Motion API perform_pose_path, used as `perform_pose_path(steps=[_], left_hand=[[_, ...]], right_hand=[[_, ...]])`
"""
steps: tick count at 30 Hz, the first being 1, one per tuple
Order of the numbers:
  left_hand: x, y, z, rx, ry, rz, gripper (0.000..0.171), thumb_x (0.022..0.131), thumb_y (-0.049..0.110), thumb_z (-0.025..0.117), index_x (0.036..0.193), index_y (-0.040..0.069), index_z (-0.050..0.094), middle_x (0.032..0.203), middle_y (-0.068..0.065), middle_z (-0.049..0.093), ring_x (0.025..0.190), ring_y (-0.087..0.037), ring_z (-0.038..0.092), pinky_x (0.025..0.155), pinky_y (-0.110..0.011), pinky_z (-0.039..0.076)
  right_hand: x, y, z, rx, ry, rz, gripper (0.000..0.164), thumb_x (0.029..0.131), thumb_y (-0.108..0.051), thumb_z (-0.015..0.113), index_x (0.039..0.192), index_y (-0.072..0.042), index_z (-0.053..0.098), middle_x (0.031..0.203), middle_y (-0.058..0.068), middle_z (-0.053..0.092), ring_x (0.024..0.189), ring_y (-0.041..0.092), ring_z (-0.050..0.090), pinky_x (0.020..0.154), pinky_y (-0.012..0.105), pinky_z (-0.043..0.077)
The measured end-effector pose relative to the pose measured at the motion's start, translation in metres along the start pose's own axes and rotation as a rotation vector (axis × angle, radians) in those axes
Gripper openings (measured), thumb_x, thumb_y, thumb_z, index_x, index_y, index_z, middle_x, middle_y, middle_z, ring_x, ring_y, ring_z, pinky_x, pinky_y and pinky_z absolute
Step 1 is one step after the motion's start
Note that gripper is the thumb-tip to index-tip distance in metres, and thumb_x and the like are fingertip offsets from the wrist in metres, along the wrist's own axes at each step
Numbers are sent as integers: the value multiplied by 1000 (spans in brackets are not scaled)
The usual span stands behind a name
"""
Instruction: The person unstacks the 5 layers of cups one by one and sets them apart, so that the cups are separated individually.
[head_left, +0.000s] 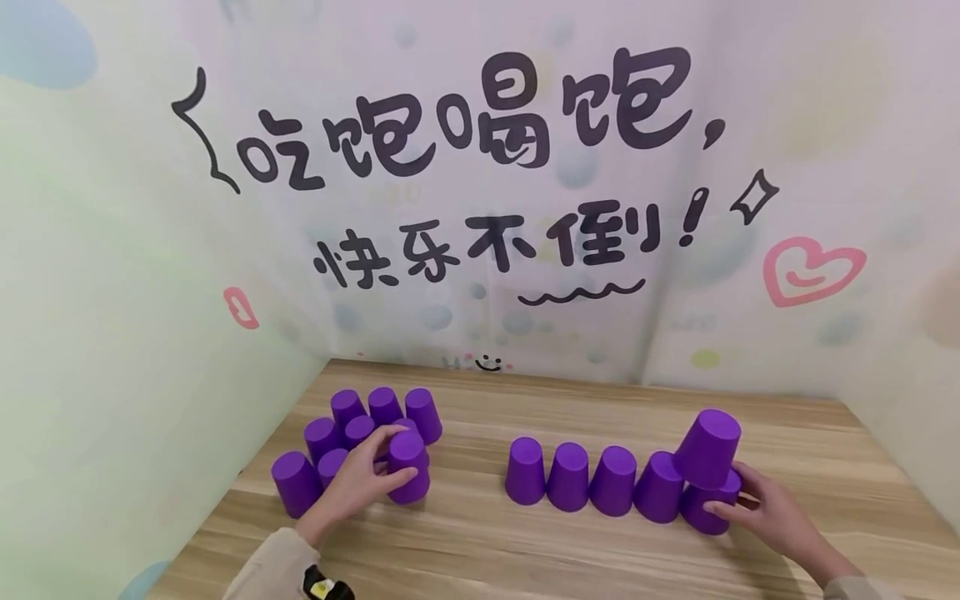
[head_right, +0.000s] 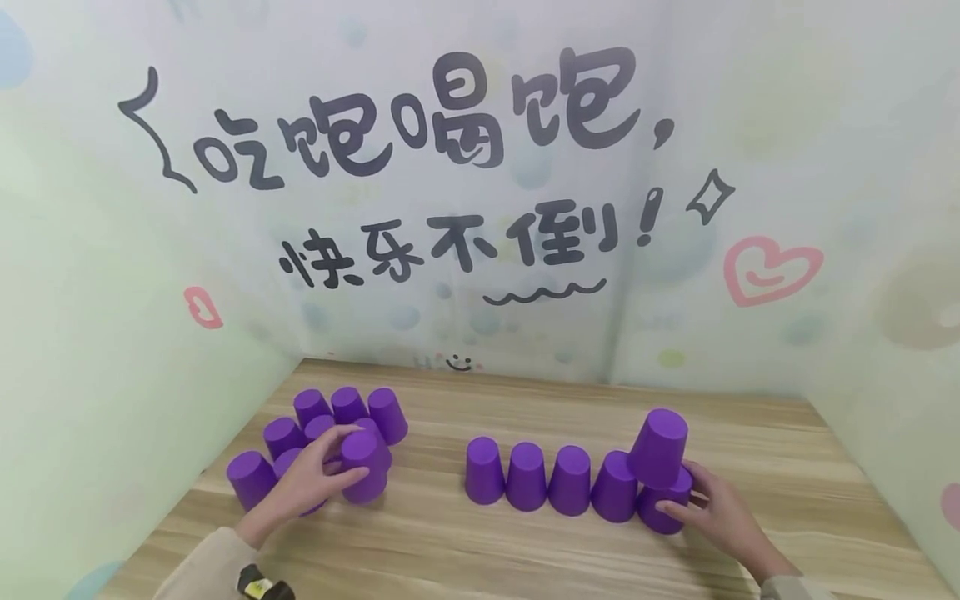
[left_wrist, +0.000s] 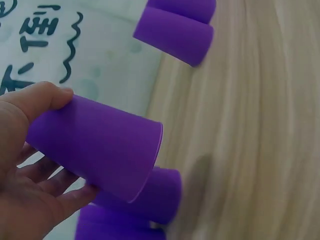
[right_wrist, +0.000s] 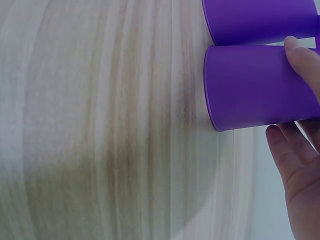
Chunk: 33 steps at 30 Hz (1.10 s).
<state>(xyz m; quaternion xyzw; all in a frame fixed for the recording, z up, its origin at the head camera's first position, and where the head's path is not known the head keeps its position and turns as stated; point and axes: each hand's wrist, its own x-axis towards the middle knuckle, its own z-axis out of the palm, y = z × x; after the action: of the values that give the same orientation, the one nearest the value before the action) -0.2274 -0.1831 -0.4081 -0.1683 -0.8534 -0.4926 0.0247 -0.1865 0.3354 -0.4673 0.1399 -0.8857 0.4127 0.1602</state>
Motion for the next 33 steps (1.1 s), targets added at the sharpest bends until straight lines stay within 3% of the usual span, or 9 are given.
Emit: perform_pose_path(steps=[2, 7, 10, 13, 19, 24, 28, 33], left_hand=[[-5, -7, 1, -3, 36, -20, 51, 74, 13, 71, 119, 6, 48, 117, -13, 52, 105, -29, 51, 87, -40, 45], [-13, -20, 8, 20, 100, -22, 52, 73, 5, 71, 119, 5, 48, 114, -15, 54, 103, -29, 53, 84, -39, 47], [-18, -26, 13, 61, 140, -3, 51, 72, 3, 71, 118, 4, 49, 112, -15, 55, 99, -27, 54, 80, -37, 48], [-21, -31, 18, 79, 189, -11, 52, 71, 1, 70, 118, 5, 49, 107, -13, 57, 88, -19, 54, 73, -29, 49], [-22, -39, 22, 120, 246, -16, 55, 71, 1, 66, 122, 3, 47, 96, -10, 57, 74, -12, 47, 62, -21, 42], [-21, -40, 23, 180, 268, 7, 56, 71, 1, 64, 123, -1, 45, 106, -18, 56, 88, -22, 52, 75, -33, 46], [-23, -41, 22, 173, 278, 12, 61, 71, -1, 61, 128, -3, 38, 119, -23, 49, 106, -35, 48, 88, -48, 39], [-25, -43, 21, 146, 285, 5, 66, 70, -4, 60, 131, -2, 33, 124, -23, 45, 112, -35, 44, 93, -50, 35]], right_hand=[[0, 0, -1, 1, 2, 3, 55, 66, 1, 74, 111, 16, 47, 95, -17, 57, 83, -9, 52, 64, 17, 50], [0, -2, -1, -25, -7, 26, 55, 67, -2, 74, 113, 14, 48, 97, 23, 59, 83, -10, 50, 65, 18, 51], [0, -3, 0, -32, -7, 26, 55, 67, -3, 74, 112, 14, 48, 97, 23, 59, 83, -10, 51, 65, 19, 51], [0, -3, 0, -32, 0, 32, 55, 67, -5, 75, 112, 13, 49, 95, 13, 61, 83, -9, 51, 65, 20, 51], [0, -2, -1, -37, 4, 22, 56, 67, -5, 75, 112, 14, 49, 95, 15, 61, 83, -9, 51, 65, 21, 52], [0, -4, -1, -45, -1, 30, 56, 67, -6, 76, 113, 12, 49, 95, 12, 61, 83, -9, 52, 65, 21, 52], [0, -5, -2, -49, -14, 39, 57, 67, -7, 75, 114, 12, 48, 97, 24, 59, 82, -9, 51, 65, 22, 52], [-1, -5, -3, -54, -23, 54, 58, 68, -8, 75, 115, 12, 47, 100, 29, 57, 82, -10, 50, 65, 22, 52]])
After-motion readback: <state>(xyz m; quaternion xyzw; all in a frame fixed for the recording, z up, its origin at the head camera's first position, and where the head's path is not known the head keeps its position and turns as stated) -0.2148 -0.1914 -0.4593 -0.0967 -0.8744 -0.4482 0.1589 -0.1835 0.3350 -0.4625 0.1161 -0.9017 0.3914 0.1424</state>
